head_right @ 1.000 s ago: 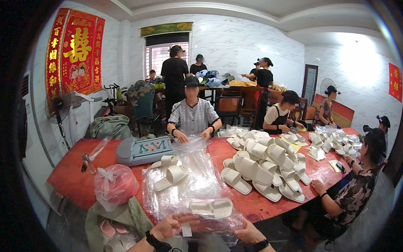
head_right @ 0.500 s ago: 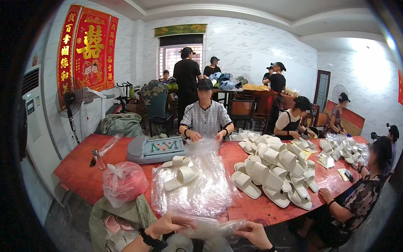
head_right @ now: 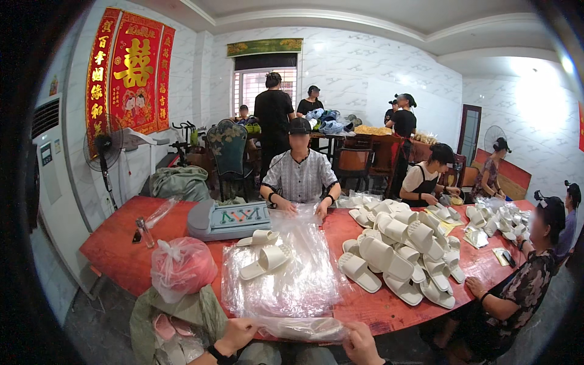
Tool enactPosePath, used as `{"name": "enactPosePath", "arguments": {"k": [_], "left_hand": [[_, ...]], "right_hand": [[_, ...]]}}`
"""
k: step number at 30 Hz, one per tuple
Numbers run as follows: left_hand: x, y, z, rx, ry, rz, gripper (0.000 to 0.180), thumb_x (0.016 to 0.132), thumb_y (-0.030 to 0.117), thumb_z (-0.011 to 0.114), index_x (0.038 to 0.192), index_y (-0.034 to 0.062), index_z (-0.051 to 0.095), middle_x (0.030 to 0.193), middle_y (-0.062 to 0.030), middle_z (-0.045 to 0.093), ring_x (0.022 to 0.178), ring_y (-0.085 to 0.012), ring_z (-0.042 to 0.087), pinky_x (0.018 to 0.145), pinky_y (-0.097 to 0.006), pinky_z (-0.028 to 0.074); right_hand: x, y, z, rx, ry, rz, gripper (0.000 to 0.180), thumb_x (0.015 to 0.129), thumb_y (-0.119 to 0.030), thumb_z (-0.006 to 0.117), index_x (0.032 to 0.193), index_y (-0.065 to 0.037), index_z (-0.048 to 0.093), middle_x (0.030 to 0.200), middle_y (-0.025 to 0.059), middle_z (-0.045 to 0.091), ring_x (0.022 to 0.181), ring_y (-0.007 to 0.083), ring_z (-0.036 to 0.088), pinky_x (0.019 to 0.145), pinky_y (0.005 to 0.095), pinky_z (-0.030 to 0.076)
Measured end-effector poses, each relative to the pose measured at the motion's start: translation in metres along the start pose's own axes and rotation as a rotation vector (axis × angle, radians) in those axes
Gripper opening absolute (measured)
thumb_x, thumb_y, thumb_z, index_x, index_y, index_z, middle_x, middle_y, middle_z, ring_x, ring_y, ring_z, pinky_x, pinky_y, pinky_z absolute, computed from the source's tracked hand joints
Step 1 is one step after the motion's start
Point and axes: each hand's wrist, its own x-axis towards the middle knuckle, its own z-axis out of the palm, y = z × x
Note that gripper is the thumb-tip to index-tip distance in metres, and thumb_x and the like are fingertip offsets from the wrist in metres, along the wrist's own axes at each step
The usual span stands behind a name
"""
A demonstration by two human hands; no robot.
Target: Pack shoes into plastic bags and place them into a large storage bag.
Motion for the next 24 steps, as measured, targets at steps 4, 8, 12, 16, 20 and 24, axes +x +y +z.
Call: {"name": "enactPosePath", "arguments": {"k": [4, 8, 12, 16, 20, 24], "left_hand": [[-0.011, 0.0, -0.006, 0.092, -0.314, -0.607, 0.028, 0.088, 0.028, 0.068, 0.08, 0.0018, 0.072, 0.064, -0.0126, 0.067, 0.054, -0.0255, 0.065, 0.052, -0.036, 0.051], [-0.03, 0.025, -0.006, -0.384, -0.833, -1.008, 0.044, 0.081, -0.003, 0.061, 0.124, 0.0017, 0.056, 0.096, -0.0142, 0.067, 0.086, -0.0304, 0.069, 0.073, -0.044, 0.057], [-0.055, 0.075, -0.024, -1.212, -0.483, -1.092, 0.03, 0.087, 0.003, 0.065, 0.116, -0.0017, 0.06, 0.086, -0.0116, 0.069, 0.08, -0.0264, 0.07, 0.07, -0.039, 0.057], [-0.074, 0.087, -0.046, -1.669, -0.324, -1.26, 0.035, 0.089, 0.013, 0.066, 0.122, 0.0026, 0.059, 0.106, -0.0167, 0.069, 0.102, -0.0293, 0.066, 0.087, -0.043, 0.054], [-0.134, 0.026, -0.036, -0.741, -0.78, -0.147, 0.036, 0.092, 0.018, 0.062, 0.126, 0.0075, 0.058, 0.116, -0.0186, 0.065, 0.108, -0.0303, 0.064, 0.097, -0.043, 0.05], [-0.117, 0.063, -0.017, -1.713, -0.069, -1.61, 0.032, 0.089, 0.004, 0.057, 0.118, -0.0078, 0.057, 0.115, -0.0185, 0.065, 0.104, -0.031, 0.063, 0.093, -0.043, 0.051]], "right_hand": [[-0.021, -0.007, 0.005, 0.138, -0.158, -0.112, 0.019, 0.077, 0.001, 0.066, 0.095, -0.001, 0.06, 0.102, 0.0154, 0.063, 0.092, 0.0338, 0.063, 0.078, 0.0412, 0.053], [-0.006, -0.036, 0.013, 0.19, -0.194, -0.334, 0.01, 0.08, -0.001, 0.063, 0.084, -0.003, 0.054, 0.092, 0.0125, 0.06, 0.085, 0.0312, 0.061, 0.071, 0.0399, 0.053], [-0.005, -0.05, 0.022, 0.209, -0.286, -0.521, 0.017, 0.073, -0.008, 0.064, 0.087, -0.004, 0.055, 0.097, 0.0114, 0.057, 0.088, 0.029, 0.059, 0.072, 0.0392, 0.052], [-0.011, -0.07, 0.033, 0.272, -0.412, -0.634, 0.02, 0.073, -0.013, 0.063, 0.091, -0.005, 0.056, 0.098, 0.0107, 0.056, 0.089, 0.0274, 0.057, 0.074, 0.0371, 0.05], [-0.032, -0.091, 0.049, 0.38, -0.546, -0.691, 0.022, 0.077, -0.017, 0.058, 0.096, -0.006, 0.057, 0.1, 0.0097, 0.055, 0.089, 0.0256, 0.056, 0.072, 0.0346, 0.048], [-0.05, -0.113, 0.052, 0.462, -0.671, -0.726, 0.022, 0.079, -0.018, 0.056, 0.098, -0.006, 0.058, 0.096, 0.0076, 0.054, 0.086, 0.0239, 0.055, 0.07, 0.0343, 0.048]]}}
